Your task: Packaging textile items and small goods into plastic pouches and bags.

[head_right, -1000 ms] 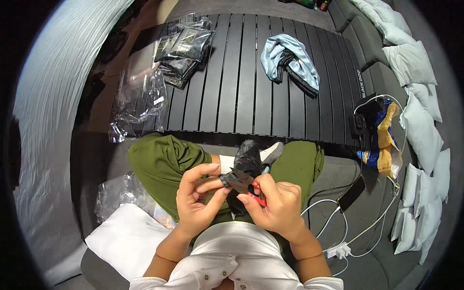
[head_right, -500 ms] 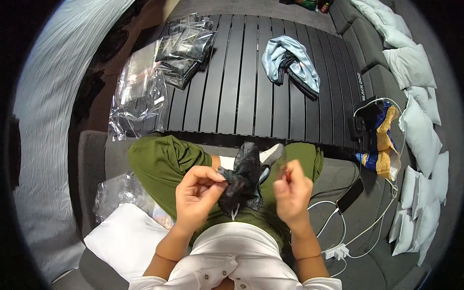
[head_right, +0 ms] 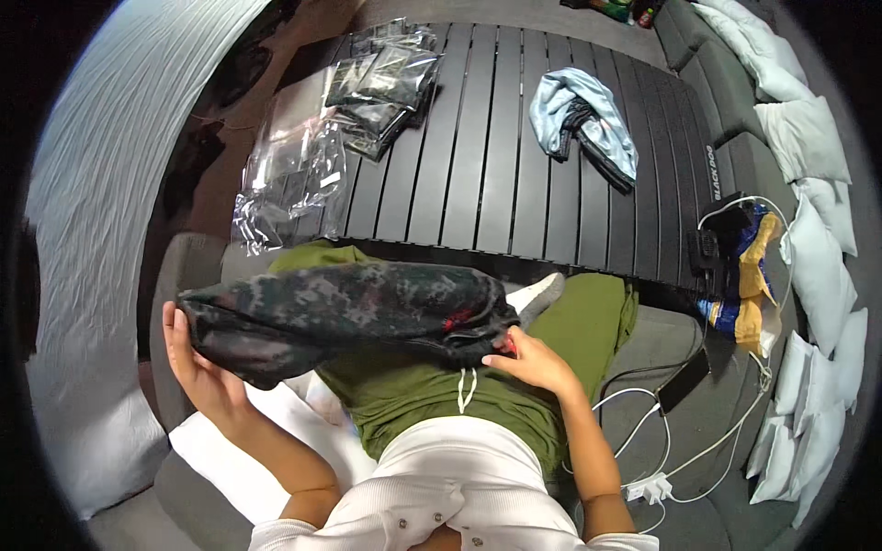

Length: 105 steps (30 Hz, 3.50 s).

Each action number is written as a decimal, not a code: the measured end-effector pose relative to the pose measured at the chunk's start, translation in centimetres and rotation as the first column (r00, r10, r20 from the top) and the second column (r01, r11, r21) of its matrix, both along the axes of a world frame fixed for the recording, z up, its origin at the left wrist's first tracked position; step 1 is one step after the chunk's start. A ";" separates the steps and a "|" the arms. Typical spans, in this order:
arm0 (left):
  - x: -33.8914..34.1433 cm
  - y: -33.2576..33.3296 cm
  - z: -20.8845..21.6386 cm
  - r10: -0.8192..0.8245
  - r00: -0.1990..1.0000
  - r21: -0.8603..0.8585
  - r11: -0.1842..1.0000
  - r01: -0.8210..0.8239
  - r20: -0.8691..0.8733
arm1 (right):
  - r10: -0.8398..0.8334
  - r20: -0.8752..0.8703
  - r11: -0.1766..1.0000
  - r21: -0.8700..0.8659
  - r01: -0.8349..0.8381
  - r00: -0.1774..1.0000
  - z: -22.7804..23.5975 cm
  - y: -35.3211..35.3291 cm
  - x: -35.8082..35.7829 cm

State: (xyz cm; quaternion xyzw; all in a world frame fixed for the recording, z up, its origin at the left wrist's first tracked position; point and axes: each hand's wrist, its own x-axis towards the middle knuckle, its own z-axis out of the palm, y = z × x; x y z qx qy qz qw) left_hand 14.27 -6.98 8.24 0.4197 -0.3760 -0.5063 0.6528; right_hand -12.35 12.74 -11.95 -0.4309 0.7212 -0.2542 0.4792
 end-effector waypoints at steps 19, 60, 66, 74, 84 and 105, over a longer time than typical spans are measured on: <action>-5.7 -1.6 -11.4 -0.397 0.108 0.100 0.467 0.879 0.911 | -0.335 0.385 0.840 -0.292 0.458 0.860 -4.2 -6.3 4.0; -12.8 0.2 -7.3 -0.599 0.320 -0.077 0.394 0.916 0.734 | -0.214 0.818 0.807 -0.160 0.568 0.534 13.6 -6.7 -1.1; -13.8 0.5 -6.4 -0.756 0.051 0.144 0.190 0.971 0.653 | -0.025 0.721 0.889 -0.301 0.346 0.692 12.7 -5.8 -3.6; -13.4 -1.0 -6.7 -0.180 -0.392 0.430 0.300 0.852 0.902 | -0.630 -0.475 0.767 -0.251 0.591 0.615 1.4 -5.4 -13.8; -9.6 -3.5 -0.8 -0.796 -0.019 0.414 0.293 0.862 0.605 | -0.657 -0.754 0.642 -0.565 0.518 -0.007 -3.5 -4.1 -19.5; -6.6 -3.5 5.9 -0.523 0.782 -0.175 0.781 0.599 0.340 | -0.585 0.599 0.263 -0.498 0.826 0.547 5.1 -9.4 -24.9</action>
